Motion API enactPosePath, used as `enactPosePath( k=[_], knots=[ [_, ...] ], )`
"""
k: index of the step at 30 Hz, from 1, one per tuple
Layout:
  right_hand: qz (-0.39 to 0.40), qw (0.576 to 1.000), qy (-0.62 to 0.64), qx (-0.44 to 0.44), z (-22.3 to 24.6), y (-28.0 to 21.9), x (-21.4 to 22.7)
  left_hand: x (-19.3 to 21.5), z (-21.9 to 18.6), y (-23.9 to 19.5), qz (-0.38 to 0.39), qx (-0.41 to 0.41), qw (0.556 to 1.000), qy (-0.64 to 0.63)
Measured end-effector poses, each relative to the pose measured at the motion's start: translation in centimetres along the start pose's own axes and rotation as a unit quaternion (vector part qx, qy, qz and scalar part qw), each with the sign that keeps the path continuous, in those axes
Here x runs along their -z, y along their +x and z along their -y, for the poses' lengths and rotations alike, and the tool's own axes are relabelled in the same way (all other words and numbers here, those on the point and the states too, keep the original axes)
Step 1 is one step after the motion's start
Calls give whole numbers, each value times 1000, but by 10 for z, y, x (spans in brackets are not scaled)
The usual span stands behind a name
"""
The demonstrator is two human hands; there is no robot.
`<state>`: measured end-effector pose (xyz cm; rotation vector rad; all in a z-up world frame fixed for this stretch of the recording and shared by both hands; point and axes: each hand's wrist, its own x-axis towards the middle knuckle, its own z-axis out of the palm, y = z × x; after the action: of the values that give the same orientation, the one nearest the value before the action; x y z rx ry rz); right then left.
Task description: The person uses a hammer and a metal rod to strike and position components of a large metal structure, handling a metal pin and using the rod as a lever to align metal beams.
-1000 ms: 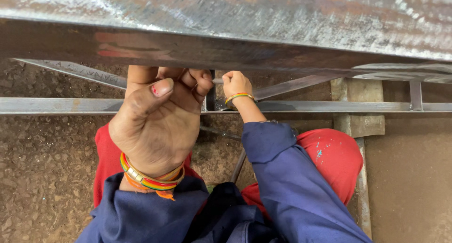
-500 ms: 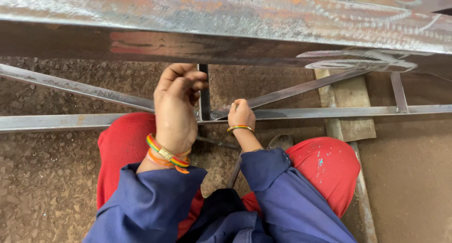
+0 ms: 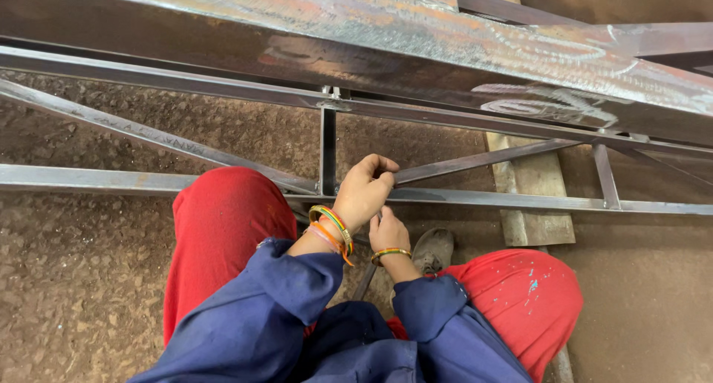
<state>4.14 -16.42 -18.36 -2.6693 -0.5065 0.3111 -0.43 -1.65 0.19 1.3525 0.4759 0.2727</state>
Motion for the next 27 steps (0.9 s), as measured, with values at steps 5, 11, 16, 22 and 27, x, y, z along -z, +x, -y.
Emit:
enactPosePath(
  k=[5, 11, 16, 22, 27],
  knots=[
    [60, 998, 6, -36, -30, 11, -29, -2, -8, -12, 6, -3, 988, 154],
    [132, 989, 46, -40, -34, 23, -45, -10, -6, -14, 45, -49, 968, 243],
    [132, 988, 78, -34, -13, 27, -43, -20, -9, -20, 87, -65, 940, 324],
    [121, 987, 98, -24, 7, 25, -38, -25, -31, -36, 91, -115, 936, 319],
    [102, 988, 115, -24, 22, 33, -42, -24, -47, -50, 97, -142, 934, 312]
  ],
)
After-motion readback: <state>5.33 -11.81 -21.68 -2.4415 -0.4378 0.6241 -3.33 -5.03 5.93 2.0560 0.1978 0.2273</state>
